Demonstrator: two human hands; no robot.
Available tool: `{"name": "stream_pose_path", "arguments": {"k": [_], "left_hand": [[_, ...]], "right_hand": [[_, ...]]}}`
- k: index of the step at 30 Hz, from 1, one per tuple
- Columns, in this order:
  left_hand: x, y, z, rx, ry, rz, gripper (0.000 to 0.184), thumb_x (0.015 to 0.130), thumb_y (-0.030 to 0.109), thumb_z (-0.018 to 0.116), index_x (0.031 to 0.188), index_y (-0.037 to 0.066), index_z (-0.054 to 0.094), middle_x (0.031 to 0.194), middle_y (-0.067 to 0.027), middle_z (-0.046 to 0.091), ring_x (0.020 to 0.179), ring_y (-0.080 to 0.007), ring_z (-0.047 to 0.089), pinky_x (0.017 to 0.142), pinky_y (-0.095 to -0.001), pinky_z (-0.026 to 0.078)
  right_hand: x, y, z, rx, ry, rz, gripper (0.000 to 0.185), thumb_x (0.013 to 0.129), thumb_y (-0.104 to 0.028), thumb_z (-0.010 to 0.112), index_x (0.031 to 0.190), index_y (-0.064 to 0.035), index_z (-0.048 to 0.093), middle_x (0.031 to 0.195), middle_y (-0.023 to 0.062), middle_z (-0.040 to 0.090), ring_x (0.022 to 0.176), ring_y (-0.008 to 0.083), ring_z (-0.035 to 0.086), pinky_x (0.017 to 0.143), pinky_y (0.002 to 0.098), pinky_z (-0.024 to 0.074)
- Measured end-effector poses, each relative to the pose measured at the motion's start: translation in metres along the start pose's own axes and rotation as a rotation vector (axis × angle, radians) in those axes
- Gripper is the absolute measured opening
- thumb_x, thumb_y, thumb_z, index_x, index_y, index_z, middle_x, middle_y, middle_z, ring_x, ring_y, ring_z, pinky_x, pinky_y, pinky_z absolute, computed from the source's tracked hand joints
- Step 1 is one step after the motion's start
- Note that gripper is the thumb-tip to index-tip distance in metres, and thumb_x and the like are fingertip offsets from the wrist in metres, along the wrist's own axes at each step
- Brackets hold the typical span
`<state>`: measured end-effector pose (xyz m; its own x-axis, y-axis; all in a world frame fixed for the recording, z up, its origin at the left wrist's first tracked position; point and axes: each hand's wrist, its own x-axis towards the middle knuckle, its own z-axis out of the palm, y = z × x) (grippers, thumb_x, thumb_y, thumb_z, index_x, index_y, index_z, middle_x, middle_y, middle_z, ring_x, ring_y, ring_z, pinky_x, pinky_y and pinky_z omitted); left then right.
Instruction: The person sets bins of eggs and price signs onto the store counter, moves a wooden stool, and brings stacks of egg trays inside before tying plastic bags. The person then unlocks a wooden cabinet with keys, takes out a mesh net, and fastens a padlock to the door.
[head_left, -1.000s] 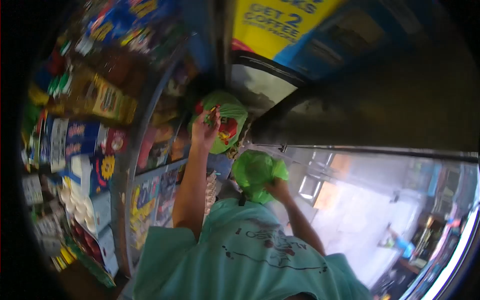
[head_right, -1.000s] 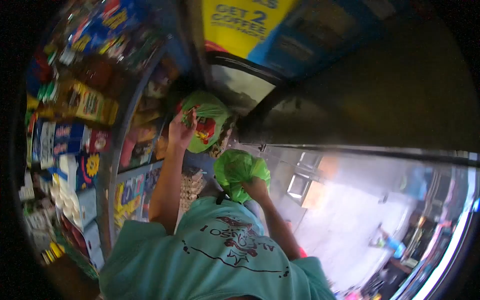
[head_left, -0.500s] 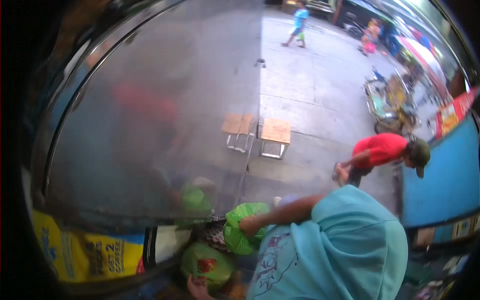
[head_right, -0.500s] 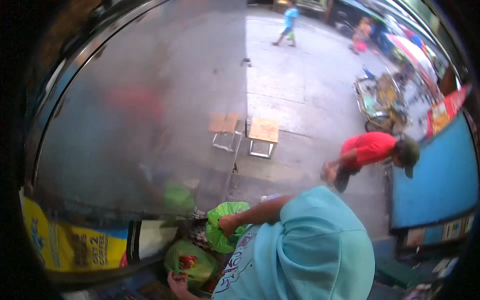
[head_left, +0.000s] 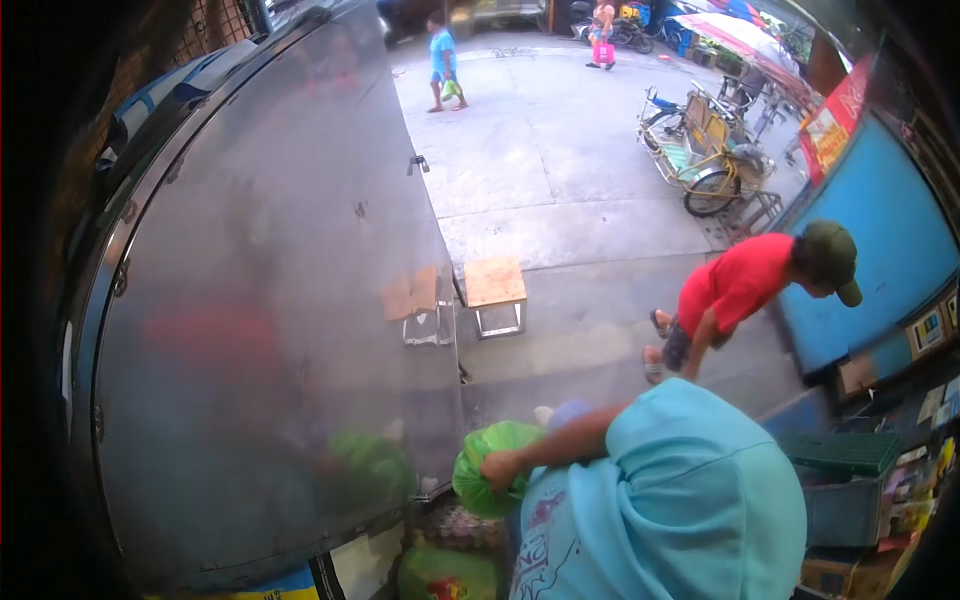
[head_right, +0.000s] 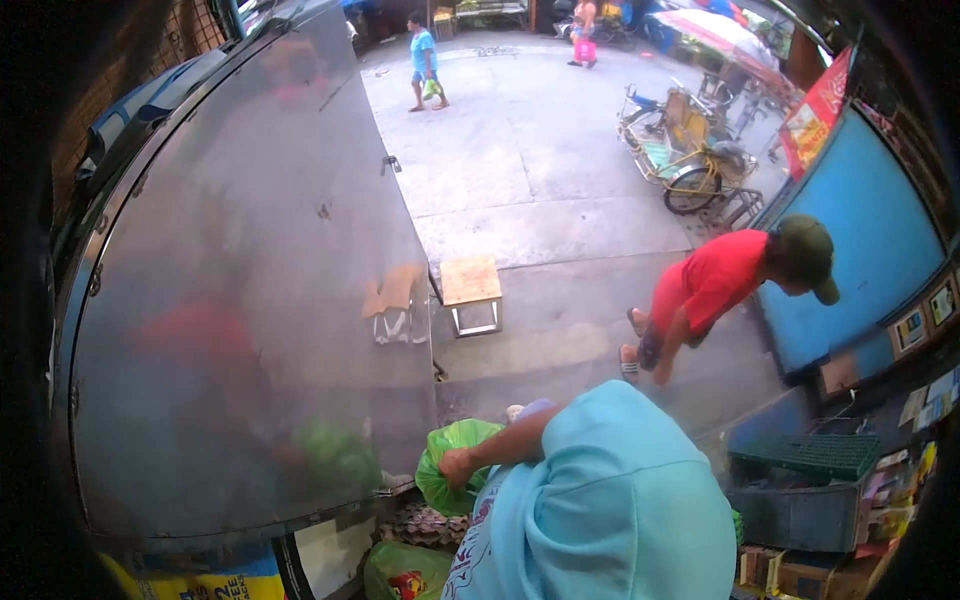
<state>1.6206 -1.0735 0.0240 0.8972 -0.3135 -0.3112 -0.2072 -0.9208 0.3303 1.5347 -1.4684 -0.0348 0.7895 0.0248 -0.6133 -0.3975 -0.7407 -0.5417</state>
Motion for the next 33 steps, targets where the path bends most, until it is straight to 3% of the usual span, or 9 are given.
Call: {"name": "stream_pose_path", "arguments": {"k": [9,22,26,29,32,33], "left_hand": [[-0.008,-0.012,-0.013,0.176,-0.038,0.004,0.026,0.088,0.032,0.062,0.087,0.006,0.061,0.088,-0.0107,0.059,0.079,-0.0291,0.058,0.075,-0.0449,0.048],[-0.056,-0.072,-0.02,0.241,-0.009,-0.086,0.031,0.092,0.035,0.06,0.096,0.004,0.063,0.103,-0.0153,0.061,0.093,-0.0324,0.058,0.086,-0.0485,0.047],[-0.063,-0.067,-0.01,0.309,0.17,0.007,0.035,0.092,0.036,0.059,0.103,0.003,0.064,0.105,-0.0192,0.061,0.096,-0.037,0.058,0.086,-0.0472,0.048],[-0.042,-0.114,0.024,0.297,0.008,-0.071,0.044,0.091,0.04,0.062,0.115,0.004,0.064,0.116,-0.0223,0.06,0.105,-0.0391,0.057,0.091,-0.047,0.048],[-0.03,-0.106,0.019,0.142,-0.317,-0.303,0.057,0.089,0.054,0.059,0.122,0.008,0.062,0.137,-0.0211,0.051,0.124,-0.0367,0.049,0.105,-0.0464,0.042],[-0.029,-0.115,0.028,0.1,-0.195,-0.21,0.043,0.085,0.044,0.065,0.101,0.005,0.057,0.109,-0.0186,0.049,0.1,-0.0348,0.049,0.088,-0.046,0.042]], "right_hand": [[-0.007,-0.004,-0.005,0.021,0.0,-0.035,0.034,0.074,-0.031,0.065,0.094,-0.0037,0.071,0.093,0.016,0.07,0.089,0.031,0.068,0.077,0.0429,0.0543],[0.012,-0.007,-0.008,-0.101,-0.125,-0.067,0.045,0.074,-0.044,0.07,0.1,-0.0077,0.072,0.096,0.0143,0.071,0.094,0.0296,0.067,0.082,0.0422,0.0534],[0.023,0.001,0.004,-0.117,-0.101,-0.116,0.041,0.074,-0.041,0.068,0.098,-0.0068,0.072,0.094,0.015,0.071,0.092,0.0305,0.068,0.081,0.0434,0.0538],[0.026,0.004,0.005,-0.147,-0.136,-0.13,0.038,0.075,-0.037,0.066,0.096,-0.0058,0.072,0.093,0.0163,0.071,0.091,0.0315,0.068,0.08,0.0439,0.0541],[0.023,0.003,0.003,-0.185,-0.13,-0.116,0.038,0.075,-0.037,0.066,0.096,-0.005,0.072,0.093,0.0175,0.07,0.091,0.0323,0.068,0.079,0.0437,0.0542],[0.021,0.002,0.003,-0.195,-0.113,-0.109,0.039,0.075,-0.037,0.066,0.096,-0.0048,0.072,0.093,0.0179,0.07,0.092,0.0325,0.068,0.079,0.0436,0.0542]]}}
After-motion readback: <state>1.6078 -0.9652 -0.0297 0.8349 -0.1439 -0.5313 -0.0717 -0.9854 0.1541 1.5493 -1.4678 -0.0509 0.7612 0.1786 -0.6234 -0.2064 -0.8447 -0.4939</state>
